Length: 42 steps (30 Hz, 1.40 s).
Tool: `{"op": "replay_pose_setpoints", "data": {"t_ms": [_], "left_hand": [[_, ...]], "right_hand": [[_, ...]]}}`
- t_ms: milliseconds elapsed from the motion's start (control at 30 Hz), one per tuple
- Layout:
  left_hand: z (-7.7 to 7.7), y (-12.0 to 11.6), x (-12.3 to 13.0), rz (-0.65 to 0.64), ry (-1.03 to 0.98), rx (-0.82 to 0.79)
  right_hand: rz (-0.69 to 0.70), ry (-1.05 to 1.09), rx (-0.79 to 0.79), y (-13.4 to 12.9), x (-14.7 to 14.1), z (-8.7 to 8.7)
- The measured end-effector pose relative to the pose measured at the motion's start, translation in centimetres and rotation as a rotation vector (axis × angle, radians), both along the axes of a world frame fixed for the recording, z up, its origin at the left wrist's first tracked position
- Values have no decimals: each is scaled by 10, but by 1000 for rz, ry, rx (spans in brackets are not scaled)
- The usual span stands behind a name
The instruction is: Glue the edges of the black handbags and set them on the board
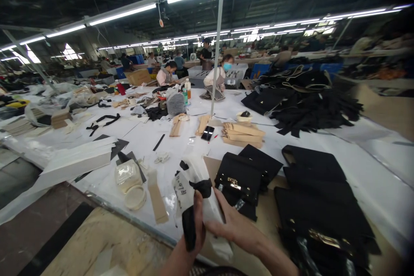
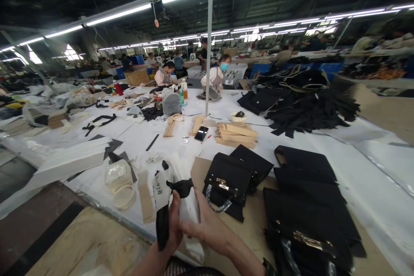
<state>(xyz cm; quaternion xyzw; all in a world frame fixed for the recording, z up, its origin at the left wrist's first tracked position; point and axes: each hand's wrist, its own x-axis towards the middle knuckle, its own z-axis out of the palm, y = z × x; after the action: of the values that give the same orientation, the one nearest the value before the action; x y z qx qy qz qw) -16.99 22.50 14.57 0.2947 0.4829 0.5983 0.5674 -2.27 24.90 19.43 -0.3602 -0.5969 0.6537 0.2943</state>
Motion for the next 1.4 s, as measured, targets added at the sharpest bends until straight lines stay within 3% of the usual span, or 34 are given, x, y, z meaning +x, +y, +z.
{"op": "replay_pose_setpoints", "data": {"t_ms": [67, 200, 233, 300, 400, 500, 567, 700, 867, 1033, 1167, 1400], "left_hand": [[3, 1, -7, -39, 72, 26], [9, 12, -23, -297, 43, 30], [11, 16, -28, -314, 68, 47], [20, 21, -38, -213, 163, 87], [41, 19, -46, 2, 288, 175], [62, 5, -36, -101, 377, 346], [67, -4, -21, -194, 532, 449], [50, -13, 11, -153, 779, 541], [26, -18, 23, -215, 740, 681], [30, -21, 23, -327, 656, 649], [33, -21, 23, -346, 633, 727], [26, -23, 23, -411, 577, 784]], "right_hand": [[-50, 180, -102, -1, -1, -9], [-255, 361, -296, -4, -1, -30], [-268, 387, -344, -5, 1, -35], [-261, 408, -403, -6, 6, -42], [-271, 365, -365, -4, 10, -46], [-333, 292, -251, 2, 10, -47], [-373, 248, -182, 6, 8, -48], [-452, 220, -105, 11, 8, -50], [-530, 206, -85, 14, 7, -55], [-571, 202, -117, 14, 6, -57], [-579, 226, -172, 7, 5, -51], [-604, 214, -195, 1, 4, -48]]}}
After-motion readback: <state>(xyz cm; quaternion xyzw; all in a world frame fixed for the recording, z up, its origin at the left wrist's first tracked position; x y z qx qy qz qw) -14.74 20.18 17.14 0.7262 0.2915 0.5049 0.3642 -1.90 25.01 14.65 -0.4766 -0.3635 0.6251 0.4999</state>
